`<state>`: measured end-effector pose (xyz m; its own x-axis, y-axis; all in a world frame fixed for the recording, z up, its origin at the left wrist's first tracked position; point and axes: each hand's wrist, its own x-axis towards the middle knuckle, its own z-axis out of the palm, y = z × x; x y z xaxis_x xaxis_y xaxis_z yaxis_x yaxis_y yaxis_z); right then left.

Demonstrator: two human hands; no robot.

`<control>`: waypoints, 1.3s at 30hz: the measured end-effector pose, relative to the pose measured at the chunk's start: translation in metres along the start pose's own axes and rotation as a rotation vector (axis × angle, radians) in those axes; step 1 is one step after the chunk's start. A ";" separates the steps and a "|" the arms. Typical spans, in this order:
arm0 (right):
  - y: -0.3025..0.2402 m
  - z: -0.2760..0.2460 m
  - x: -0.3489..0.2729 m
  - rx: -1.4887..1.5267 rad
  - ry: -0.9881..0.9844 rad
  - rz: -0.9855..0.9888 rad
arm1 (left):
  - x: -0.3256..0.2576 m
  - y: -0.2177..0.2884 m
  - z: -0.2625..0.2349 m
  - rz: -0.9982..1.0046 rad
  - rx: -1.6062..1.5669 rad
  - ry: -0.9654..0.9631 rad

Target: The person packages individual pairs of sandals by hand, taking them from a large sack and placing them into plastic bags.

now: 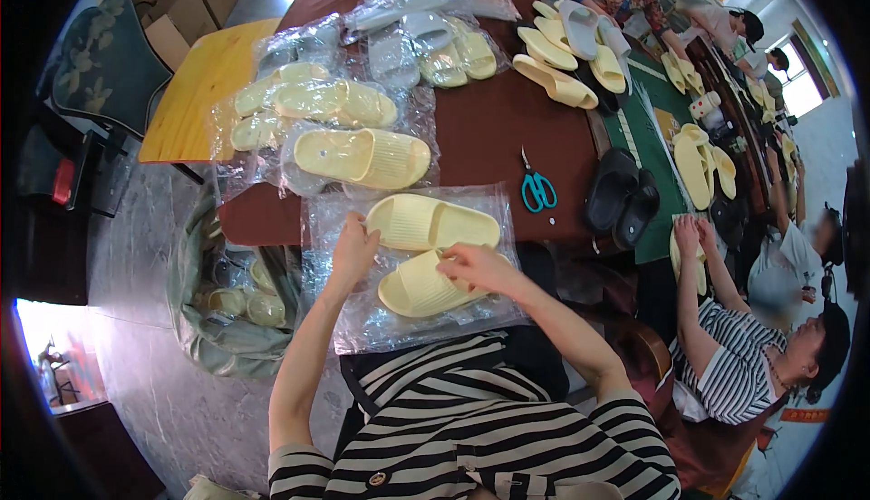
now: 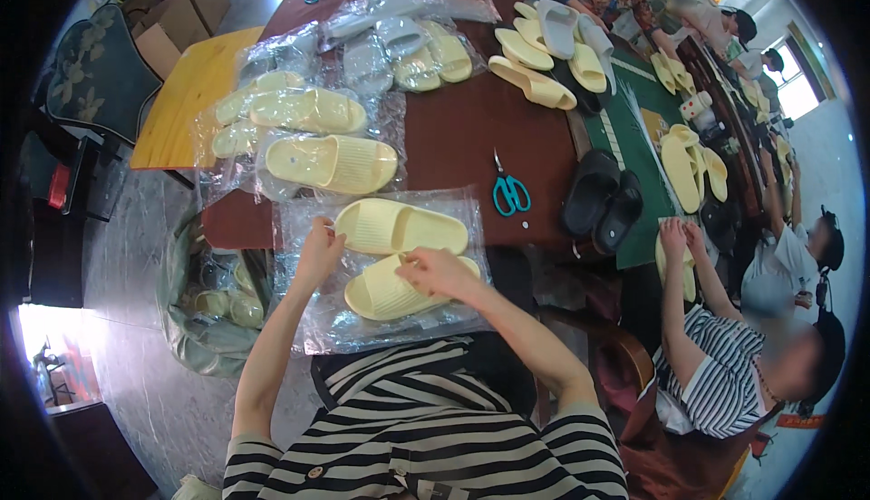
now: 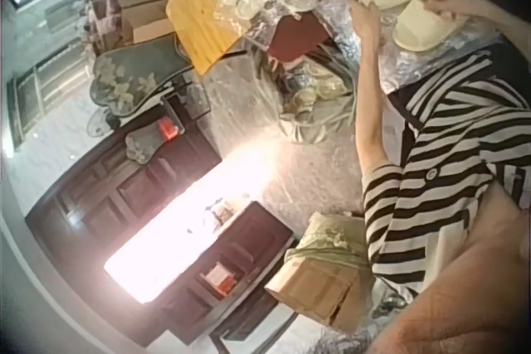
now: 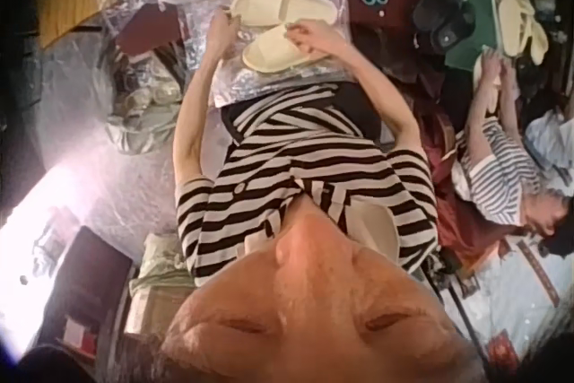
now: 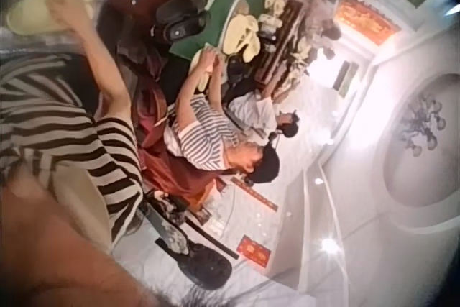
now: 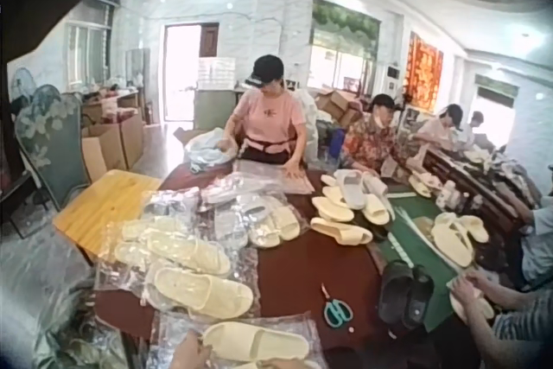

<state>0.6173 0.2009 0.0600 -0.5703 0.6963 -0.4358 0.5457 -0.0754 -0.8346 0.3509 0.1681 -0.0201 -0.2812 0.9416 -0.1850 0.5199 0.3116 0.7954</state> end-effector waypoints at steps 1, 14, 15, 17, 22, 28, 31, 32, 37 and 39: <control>0.001 0.009 0.007 0.003 -0.093 0.051 | 0.001 0.002 0.001 0.003 0.003 0.014; -0.046 -0.060 -0.115 0.253 0.294 -0.164 | 0.001 0.041 -0.006 -0.065 -0.616 -0.090; -0.045 -0.071 -0.120 0.195 0.298 -0.188 | 0.001 0.049 -0.011 -0.017 -0.649 -0.069; -0.049 -0.081 -0.120 0.105 0.276 -0.218 | 0.007 0.060 -0.019 0.045 -0.682 -0.047; -0.074 -0.089 -0.116 -0.438 0.076 -0.597 | 0.011 0.071 -0.028 0.151 -0.554 -0.175; -0.089 -0.069 -0.089 -0.601 0.240 -0.856 | -0.024 0.095 0.009 0.163 -0.662 -0.294; -0.072 -0.057 -0.073 -0.526 0.327 -0.949 | -0.032 0.102 -0.007 0.115 -0.803 -0.272; -0.065 -0.058 -0.074 -0.550 0.266 -0.875 | -0.031 0.098 -0.012 0.138 -0.786 -0.240; -0.033 -0.085 -0.075 -0.186 0.151 -0.763 | -0.007 0.106 -0.030 0.149 -0.901 -0.146; -0.027 -0.087 -0.081 0.448 -0.118 -0.405 | 0.001 0.101 -0.035 0.165 -0.950 -0.118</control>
<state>0.7020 0.2086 0.1471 -0.7561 0.6509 -0.0678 -0.0246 -0.1319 -0.9910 0.3749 0.1959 0.0800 -0.1531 0.9872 -0.0454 -0.3371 -0.0090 0.9414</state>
